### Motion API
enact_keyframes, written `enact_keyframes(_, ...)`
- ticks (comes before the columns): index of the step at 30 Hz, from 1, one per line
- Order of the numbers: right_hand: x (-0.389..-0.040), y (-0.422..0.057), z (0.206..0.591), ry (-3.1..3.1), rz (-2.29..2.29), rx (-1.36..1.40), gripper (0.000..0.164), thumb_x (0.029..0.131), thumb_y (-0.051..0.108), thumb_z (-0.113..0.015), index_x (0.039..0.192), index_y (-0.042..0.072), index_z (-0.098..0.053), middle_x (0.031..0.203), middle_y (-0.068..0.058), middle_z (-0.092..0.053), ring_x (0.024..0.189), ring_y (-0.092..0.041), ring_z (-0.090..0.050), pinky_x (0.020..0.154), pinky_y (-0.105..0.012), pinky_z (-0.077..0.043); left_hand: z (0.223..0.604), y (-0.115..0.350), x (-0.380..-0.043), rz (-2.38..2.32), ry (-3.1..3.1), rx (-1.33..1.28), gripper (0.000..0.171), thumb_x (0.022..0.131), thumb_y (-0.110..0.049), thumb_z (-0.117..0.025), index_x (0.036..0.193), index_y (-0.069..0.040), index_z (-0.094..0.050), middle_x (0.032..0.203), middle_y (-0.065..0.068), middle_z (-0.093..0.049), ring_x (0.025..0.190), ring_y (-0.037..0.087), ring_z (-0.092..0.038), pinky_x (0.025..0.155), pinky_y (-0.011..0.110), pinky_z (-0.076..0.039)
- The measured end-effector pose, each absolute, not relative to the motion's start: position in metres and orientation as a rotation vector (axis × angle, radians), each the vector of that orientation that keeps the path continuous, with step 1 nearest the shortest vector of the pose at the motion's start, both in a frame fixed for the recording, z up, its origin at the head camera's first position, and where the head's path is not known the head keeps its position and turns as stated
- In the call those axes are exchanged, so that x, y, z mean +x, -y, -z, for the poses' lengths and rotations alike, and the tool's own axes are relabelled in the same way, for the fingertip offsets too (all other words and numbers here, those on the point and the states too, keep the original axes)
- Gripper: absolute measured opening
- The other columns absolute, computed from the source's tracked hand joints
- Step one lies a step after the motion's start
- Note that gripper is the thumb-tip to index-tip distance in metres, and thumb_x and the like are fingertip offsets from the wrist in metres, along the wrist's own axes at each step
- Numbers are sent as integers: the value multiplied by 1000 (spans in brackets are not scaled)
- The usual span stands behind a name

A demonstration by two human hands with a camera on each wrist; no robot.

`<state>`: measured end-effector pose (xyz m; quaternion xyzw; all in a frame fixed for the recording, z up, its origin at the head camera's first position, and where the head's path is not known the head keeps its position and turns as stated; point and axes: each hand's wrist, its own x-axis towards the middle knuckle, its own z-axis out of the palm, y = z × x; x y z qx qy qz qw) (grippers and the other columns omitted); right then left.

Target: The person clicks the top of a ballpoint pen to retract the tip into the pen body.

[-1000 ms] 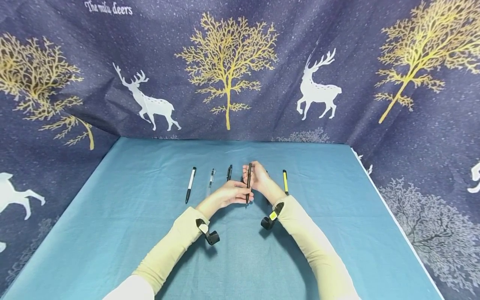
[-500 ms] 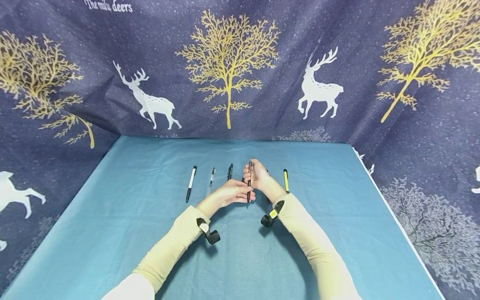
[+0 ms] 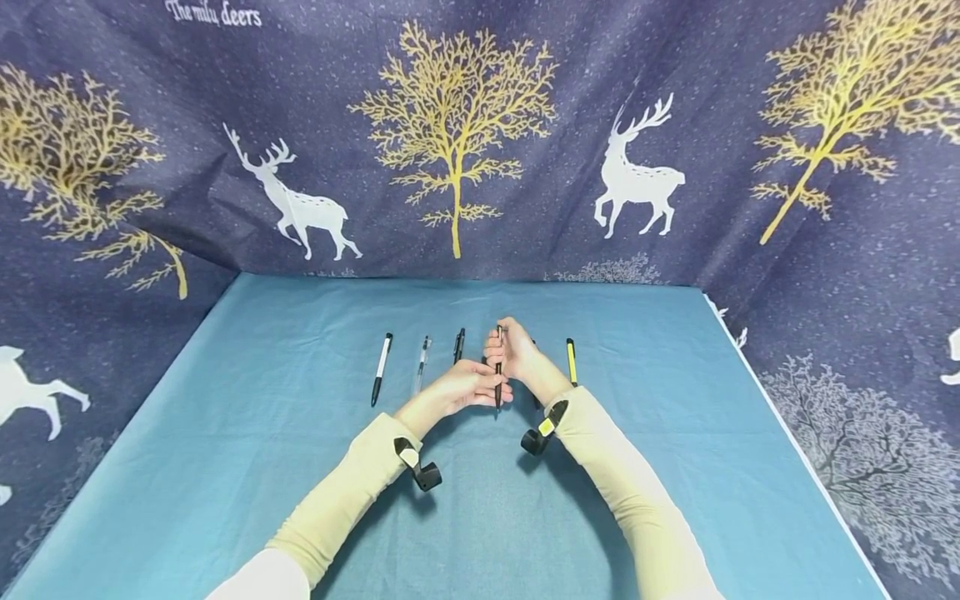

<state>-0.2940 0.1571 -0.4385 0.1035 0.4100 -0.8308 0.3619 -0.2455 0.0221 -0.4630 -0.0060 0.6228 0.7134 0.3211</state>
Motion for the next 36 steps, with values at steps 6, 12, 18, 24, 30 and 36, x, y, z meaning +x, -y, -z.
enact_keyframes(6, -294, -158, 441, -972, 2167, 206, 41, 98, 25, -20, 60, 19, -34, 53, 10, -29, 44, -4, -21, 41, -16, -16, 461, -24, -243, -1875, -1654, -19, 28, 97, -2, -53, 120, 14, -58, 115, 32, -64, 108, 38, -65, 90, 41, -57)
enact_keyframes(12, -295, -159, 442, -989, 2167, 226, 40, 99, 22, -17, 60, 19, -28, 54, 9, -22, 50, -5, -10, 45, -18, -8, 461, -26, -241, -1889, -1630, -14, 27, 97, -1, -54, 119, 15, -58, 116, 33, -63, 109, 39, -64, 90, 42, -57)
enact_keyframes(18, -296, -160, 443, -979, 2159, 214, 40, 100, 22, -16, 61, 19, -25, 61, 9, -14, 57, -6, -5, 48, -19, -5, 462, -27, -241, -1888, -1628, -3, 27, 96, -1, -54, 118, 15, -58, 113, 32, -64, 103, 37, -68, 88, 42, -58)
enact_keyframes(24, -295, -161, 445, -981, 2143, 179, 41, 98, 21, -16, 60, 18, -28, 62, 10, -14, 57, -5, -5, 49, -19, -3, 463, -28, -241, -1888, -1618, 1, 25, 96, 0, -55, 116, 15, -58, 109, 30, -67, 96, 32, -71, 87, 42, -58)
enact_keyframes(30, -295, -161, 446, -965, 2141, 173, 40, 98, 21, -16, 59, 19, -28, 63, 10, -13, 57, -5, -4, 50, -18, -2, 464, -28, -242, -1881, -1616, -5, 24, 96, 0, -54, 114, 15, -59, 107, 29, -68, 93, 31, -72, 87, 42, -58)
enact_keyframes(36, -294, -161, 447, -970, 2132, 191, 41, 98, 22, -16, 59, 19, -28, 62, 11, -14, 57, -4, -5, 48, -18, -4, 465, -29, -241, -1882, -1603, -13, 25, 96, 1, -54, 115, 16, -58, 107, 30, -68, 94, 31, -72, 87, 42, -58)
